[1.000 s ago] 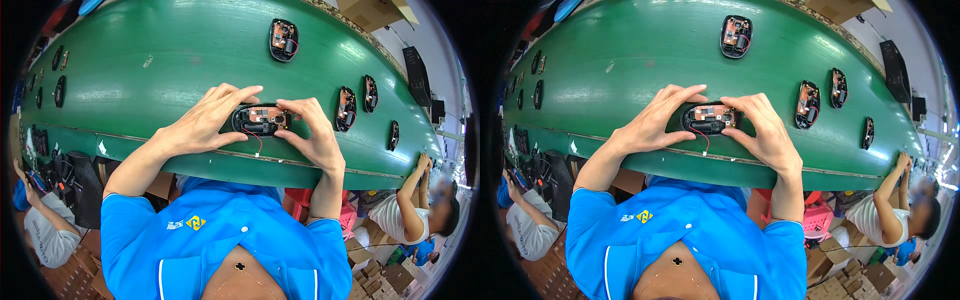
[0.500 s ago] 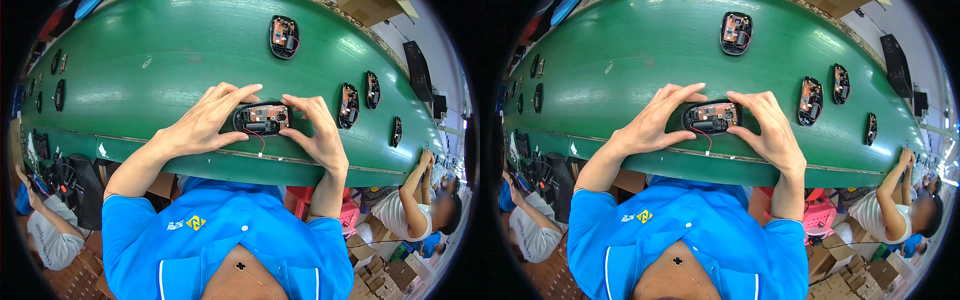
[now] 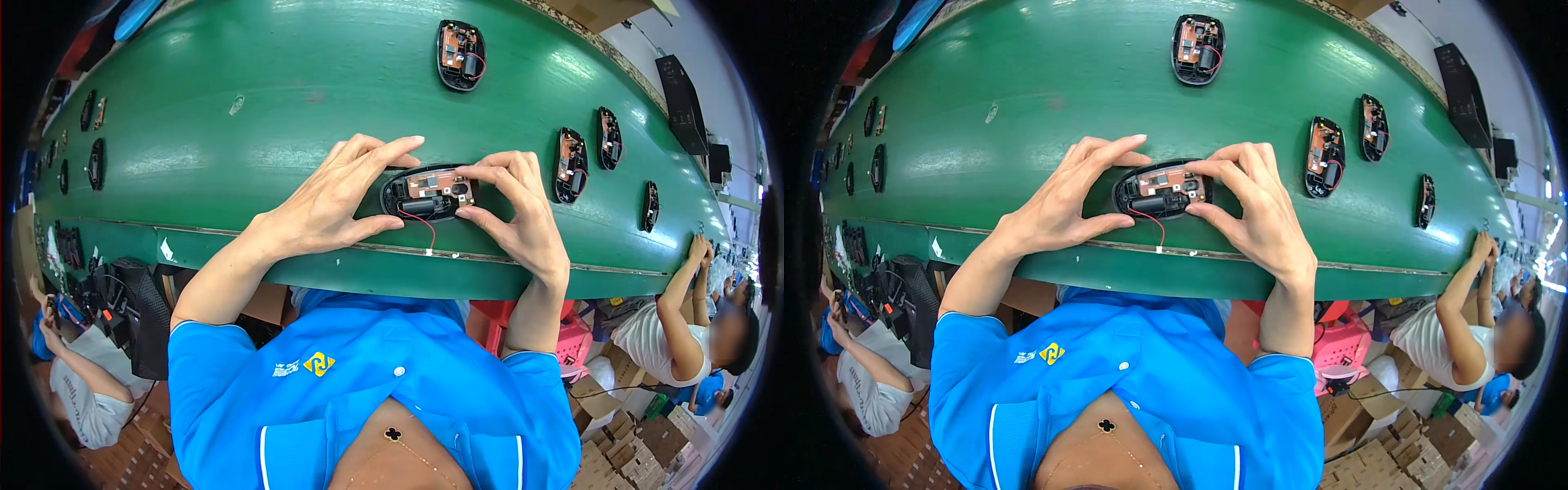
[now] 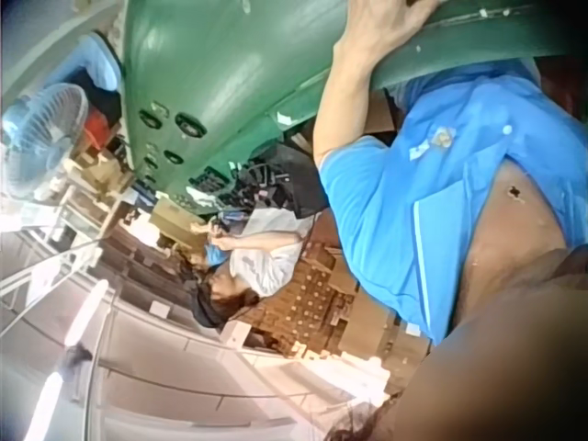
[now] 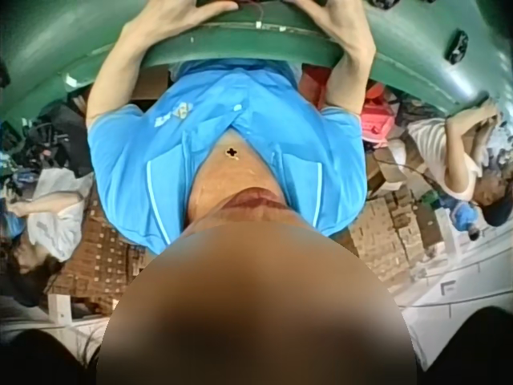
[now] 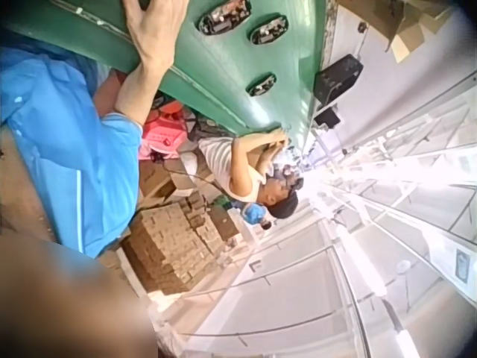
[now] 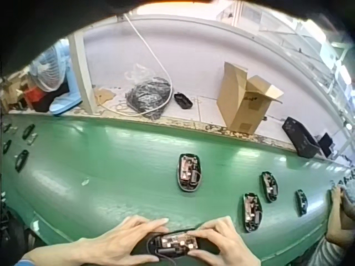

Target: Assembling electronic devices, specifically computer mice, on a factory production line.

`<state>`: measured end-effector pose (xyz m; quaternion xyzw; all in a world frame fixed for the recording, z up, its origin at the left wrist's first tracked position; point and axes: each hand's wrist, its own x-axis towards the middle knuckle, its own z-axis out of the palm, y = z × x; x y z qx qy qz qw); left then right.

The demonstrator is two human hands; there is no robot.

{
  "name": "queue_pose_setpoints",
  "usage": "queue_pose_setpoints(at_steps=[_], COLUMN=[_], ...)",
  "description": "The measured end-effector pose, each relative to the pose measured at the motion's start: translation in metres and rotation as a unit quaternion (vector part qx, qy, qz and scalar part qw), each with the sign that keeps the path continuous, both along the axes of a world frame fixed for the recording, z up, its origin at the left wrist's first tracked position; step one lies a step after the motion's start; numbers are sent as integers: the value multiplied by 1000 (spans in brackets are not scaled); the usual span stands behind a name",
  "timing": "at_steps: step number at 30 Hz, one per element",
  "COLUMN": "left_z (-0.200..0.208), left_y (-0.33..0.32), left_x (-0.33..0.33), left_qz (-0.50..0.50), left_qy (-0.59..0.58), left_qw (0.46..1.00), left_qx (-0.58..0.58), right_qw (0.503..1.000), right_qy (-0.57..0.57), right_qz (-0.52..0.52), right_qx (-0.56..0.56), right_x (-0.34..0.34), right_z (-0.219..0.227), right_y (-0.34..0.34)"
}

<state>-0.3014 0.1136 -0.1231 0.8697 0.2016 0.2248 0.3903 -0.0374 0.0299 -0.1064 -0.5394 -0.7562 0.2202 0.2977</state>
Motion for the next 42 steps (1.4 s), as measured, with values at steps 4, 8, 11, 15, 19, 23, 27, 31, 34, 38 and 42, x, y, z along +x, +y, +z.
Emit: queue_pose_setpoints(at_steps=[4,8,11,15,19,23,27,31,34,38,42], left_z=[0,0,3,8,8,6,6,15,8,5,4], left_y=[1,1,1,4,6,7,10,21,20,18,17], left_x=[0,1,4,15,29,39,46,48,52,55,54], left_qz=[-1,1,16,25,41,56,62,45,47,50,63], left_qy=[-3,-3,-6,42,86,113,115,127,111,86,79], left_qw=[1000,1000,999,992,990,990,990,985,989,994,993], left_qx=[8,-1,-39,-113,-107,-70,-54,-112,-80,-53,-62], right_qw=[1000,999,999,993,988,987,985,985,991,998,995], right_qy=[-2,-2,-1,72,114,133,140,139,116,49,-63], right_qz=[-4,-18,-35,-52,-57,-57,-54,-67,-52,-35,-17], right_qx=[-15,-27,-23,-81,-87,-76,-82,-79,-48,-31,-75], right_x=[0,0,0,-5,-13,-16,-13,-14,-12,-18,-34], right_z=[3,3,3,-1,-5,-7,-7,-5,-3,5,21], right_y=[0,1,1,3,5,7,9,13,4,1,10])
